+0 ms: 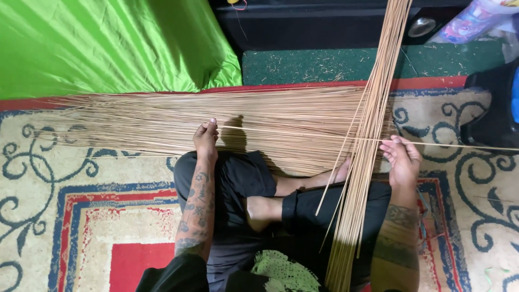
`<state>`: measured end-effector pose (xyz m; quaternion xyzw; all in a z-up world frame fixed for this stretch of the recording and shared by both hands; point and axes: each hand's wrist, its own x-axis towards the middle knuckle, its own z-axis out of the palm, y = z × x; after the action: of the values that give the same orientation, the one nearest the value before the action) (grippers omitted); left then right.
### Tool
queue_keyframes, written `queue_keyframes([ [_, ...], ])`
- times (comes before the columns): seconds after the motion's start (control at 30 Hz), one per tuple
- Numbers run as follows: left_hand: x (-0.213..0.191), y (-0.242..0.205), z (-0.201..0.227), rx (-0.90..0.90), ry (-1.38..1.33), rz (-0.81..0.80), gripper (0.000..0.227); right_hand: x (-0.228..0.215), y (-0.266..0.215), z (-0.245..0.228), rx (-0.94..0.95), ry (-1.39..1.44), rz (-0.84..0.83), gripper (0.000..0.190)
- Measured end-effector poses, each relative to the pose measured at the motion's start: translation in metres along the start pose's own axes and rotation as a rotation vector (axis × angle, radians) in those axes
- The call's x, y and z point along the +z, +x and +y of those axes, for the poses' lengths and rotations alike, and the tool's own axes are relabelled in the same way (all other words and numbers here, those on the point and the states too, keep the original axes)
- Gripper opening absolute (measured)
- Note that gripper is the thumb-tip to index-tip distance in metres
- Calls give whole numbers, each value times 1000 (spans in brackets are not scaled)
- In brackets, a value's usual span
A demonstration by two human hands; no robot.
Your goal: Weaving thin wooden sticks into a mat by interlacing them manually.
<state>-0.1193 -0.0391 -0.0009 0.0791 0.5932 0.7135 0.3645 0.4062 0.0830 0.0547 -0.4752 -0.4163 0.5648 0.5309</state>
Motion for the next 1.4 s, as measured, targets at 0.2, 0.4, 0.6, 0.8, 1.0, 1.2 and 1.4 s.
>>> queue_keyframes([
  [0.2, -3, 1, 1, -21, -6, 22, 23, 12, -8, -26, 6, 136, 253, 12],
  [0.4, 0, -2, 7, -53, -105, 32, 18, -10, -5, -18, -2, 293, 425, 19],
  [0.6, -3, 3, 0, 58, -153, 100, 16, -14, 7, -1, -15, 29, 439, 30],
  [0.8, -3, 3, -3, 103, -140, 125, 14, -21, 18, 8, 19, -9, 496, 15],
  [1.0, -12, 13, -7, -39, -289, 29, 17, -27, 12, 7, -1, 134, 479, 17],
  [1.2, -7, 0, 11, -97, -336, -69, 19, -24, 8, -5, 54, 339, 326, 20],
  [1.4, -19, 21, -10, -124, -347, -64, 15, -38, 8, 4, 89, 367, 339, 21],
])
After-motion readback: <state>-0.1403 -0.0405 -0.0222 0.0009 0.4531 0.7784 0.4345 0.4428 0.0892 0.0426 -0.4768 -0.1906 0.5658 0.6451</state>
